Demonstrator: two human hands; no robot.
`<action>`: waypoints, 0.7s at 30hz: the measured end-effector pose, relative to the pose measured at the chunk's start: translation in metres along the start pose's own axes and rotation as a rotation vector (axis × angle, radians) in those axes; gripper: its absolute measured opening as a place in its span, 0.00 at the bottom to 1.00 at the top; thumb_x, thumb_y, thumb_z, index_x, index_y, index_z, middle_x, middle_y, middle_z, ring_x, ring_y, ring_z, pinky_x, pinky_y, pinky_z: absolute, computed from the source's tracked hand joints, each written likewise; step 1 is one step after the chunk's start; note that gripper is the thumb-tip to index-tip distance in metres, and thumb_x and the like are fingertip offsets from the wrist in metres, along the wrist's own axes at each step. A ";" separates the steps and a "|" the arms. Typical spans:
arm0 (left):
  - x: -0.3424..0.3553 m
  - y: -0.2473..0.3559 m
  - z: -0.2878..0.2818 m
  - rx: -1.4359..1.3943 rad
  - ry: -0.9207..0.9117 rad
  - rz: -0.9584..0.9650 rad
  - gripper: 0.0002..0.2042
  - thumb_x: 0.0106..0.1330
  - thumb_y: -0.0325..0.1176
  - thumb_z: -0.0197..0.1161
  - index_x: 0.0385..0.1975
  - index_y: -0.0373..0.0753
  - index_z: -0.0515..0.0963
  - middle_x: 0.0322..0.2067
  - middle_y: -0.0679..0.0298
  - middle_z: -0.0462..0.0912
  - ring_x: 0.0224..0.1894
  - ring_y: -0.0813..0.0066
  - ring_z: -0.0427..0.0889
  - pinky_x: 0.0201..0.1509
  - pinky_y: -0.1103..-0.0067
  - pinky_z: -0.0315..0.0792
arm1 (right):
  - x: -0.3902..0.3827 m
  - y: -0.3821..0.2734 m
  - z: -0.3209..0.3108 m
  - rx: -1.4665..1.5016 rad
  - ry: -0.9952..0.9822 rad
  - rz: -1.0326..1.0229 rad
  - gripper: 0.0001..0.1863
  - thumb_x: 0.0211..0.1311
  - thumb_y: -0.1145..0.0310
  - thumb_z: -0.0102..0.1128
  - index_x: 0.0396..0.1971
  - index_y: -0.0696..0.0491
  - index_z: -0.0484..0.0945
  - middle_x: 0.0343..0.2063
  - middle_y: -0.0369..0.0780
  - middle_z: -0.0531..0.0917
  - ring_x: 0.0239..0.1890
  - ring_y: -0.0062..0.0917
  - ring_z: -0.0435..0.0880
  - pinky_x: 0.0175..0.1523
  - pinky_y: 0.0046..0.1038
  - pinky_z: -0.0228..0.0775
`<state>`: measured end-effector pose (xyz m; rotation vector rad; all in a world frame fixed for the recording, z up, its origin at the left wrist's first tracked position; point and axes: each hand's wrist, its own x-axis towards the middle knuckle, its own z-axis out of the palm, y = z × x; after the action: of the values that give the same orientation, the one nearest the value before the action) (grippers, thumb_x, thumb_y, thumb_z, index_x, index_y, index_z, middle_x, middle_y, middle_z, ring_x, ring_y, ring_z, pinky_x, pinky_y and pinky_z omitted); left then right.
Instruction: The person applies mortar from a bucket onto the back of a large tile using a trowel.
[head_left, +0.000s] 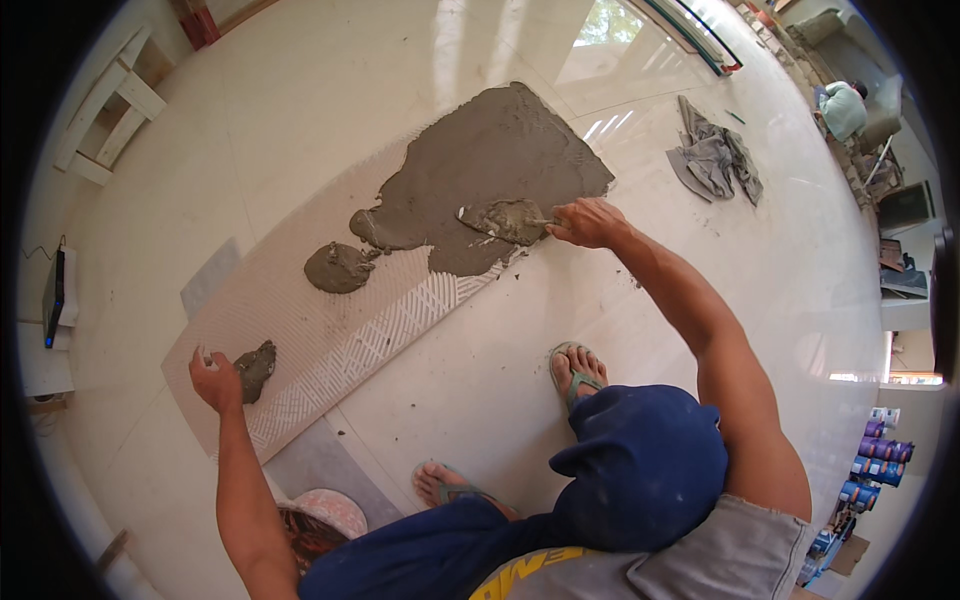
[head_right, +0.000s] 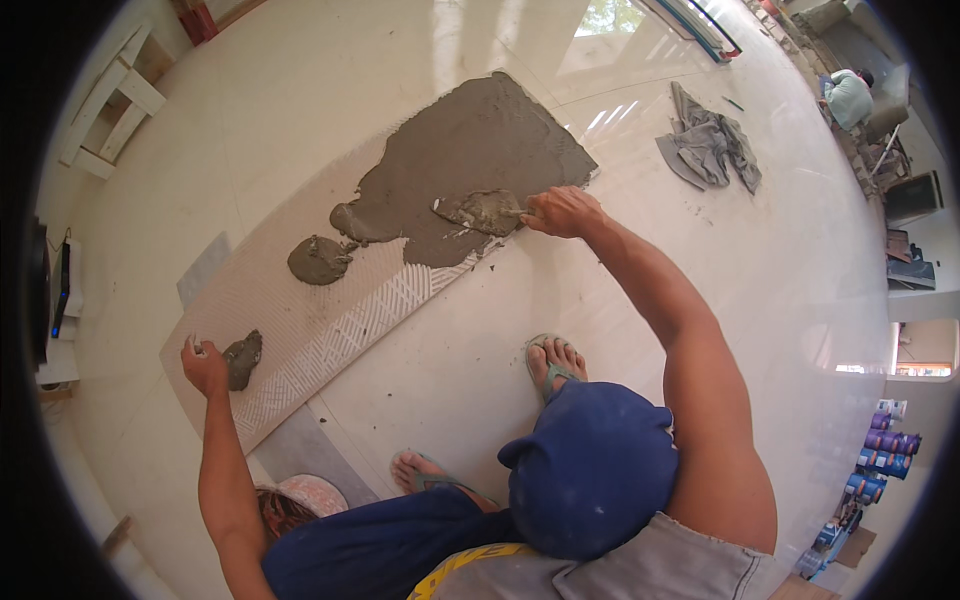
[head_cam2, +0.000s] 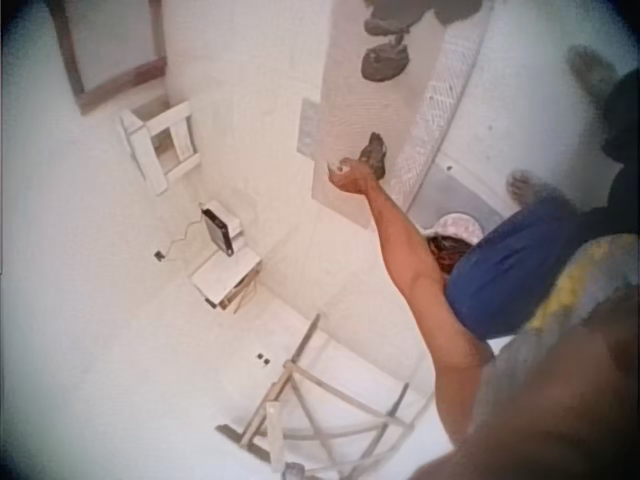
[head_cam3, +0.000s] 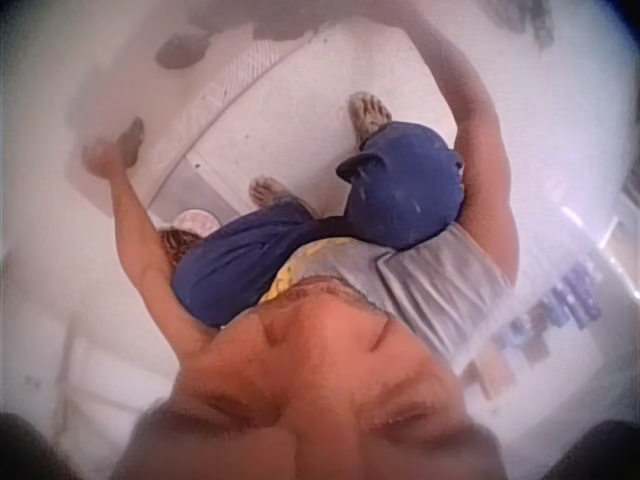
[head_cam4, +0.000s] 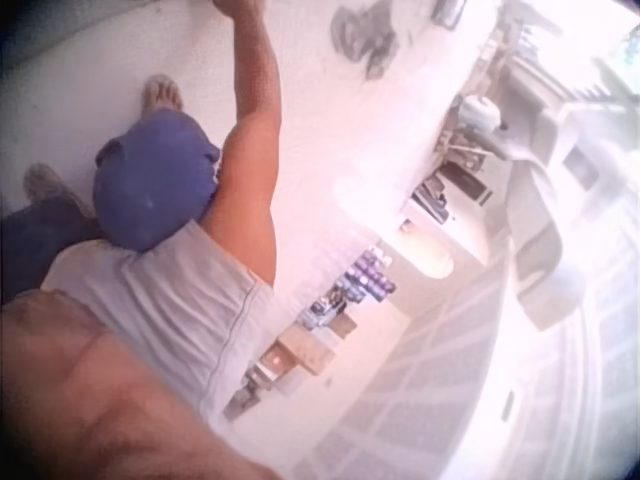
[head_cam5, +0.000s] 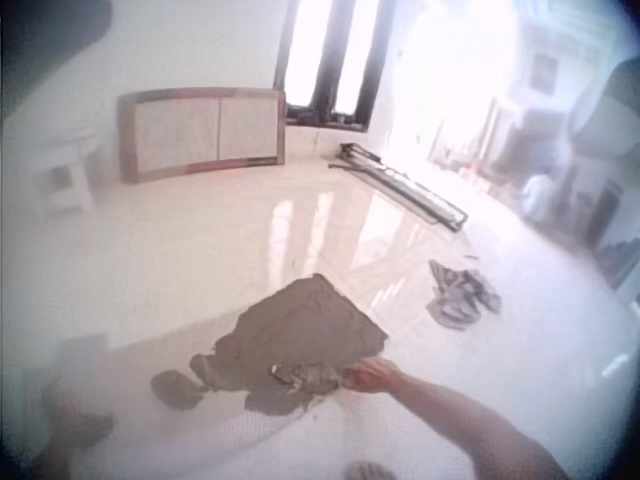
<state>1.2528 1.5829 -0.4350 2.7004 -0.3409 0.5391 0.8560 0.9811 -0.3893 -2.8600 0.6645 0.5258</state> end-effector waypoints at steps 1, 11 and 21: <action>-0.003 -0.004 0.002 0.012 -0.007 -0.006 0.20 0.67 0.33 0.62 0.57 0.32 0.80 0.42 0.50 0.82 0.45 0.54 0.82 0.53 0.64 0.75 | 0.002 0.002 0.000 -0.039 -0.026 -0.022 0.23 0.70 0.46 0.58 0.43 0.52 0.84 0.33 0.50 0.88 0.41 0.48 0.88 0.47 0.49 0.79; -0.001 -0.007 -0.003 0.026 0.007 -0.015 0.21 0.67 0.34 0.62 0.57 0.31 0.81 0.42 0.50 0.82 0.46 0.54 0.82 0.55 0.63 0.75 | -0.057 -0.037 0.020 0.147 -0.263 -0.108 0.22 0.72 0.49 0.55 0.38 0.56 0.83 0.30 0.53 0.87 0.38 0.54 0.87 0.47 0.50 0.79; -0.007 0.002 -0.006 0.098 -0.066 -0.029 0.21 0.67 0.35 0.61 0.58 0.32 0.80 0.42 0.50 0.81 0.46 0.52 0.82 0.54 0.62 0.74 | -0.026 -0.015 0.047 0.472 0.096 0.049 0.24 0.68 0.53 0.58 0.30 0.64 0.83 0.30 0.61 0.85 0.39 0.57 0.86 0.48 0.49 0.79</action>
<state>1.2437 1.5848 -0.4318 2.8180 -0.2999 0.4712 0.8269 1.0151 -0.4217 -2.4390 0.7582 0.2012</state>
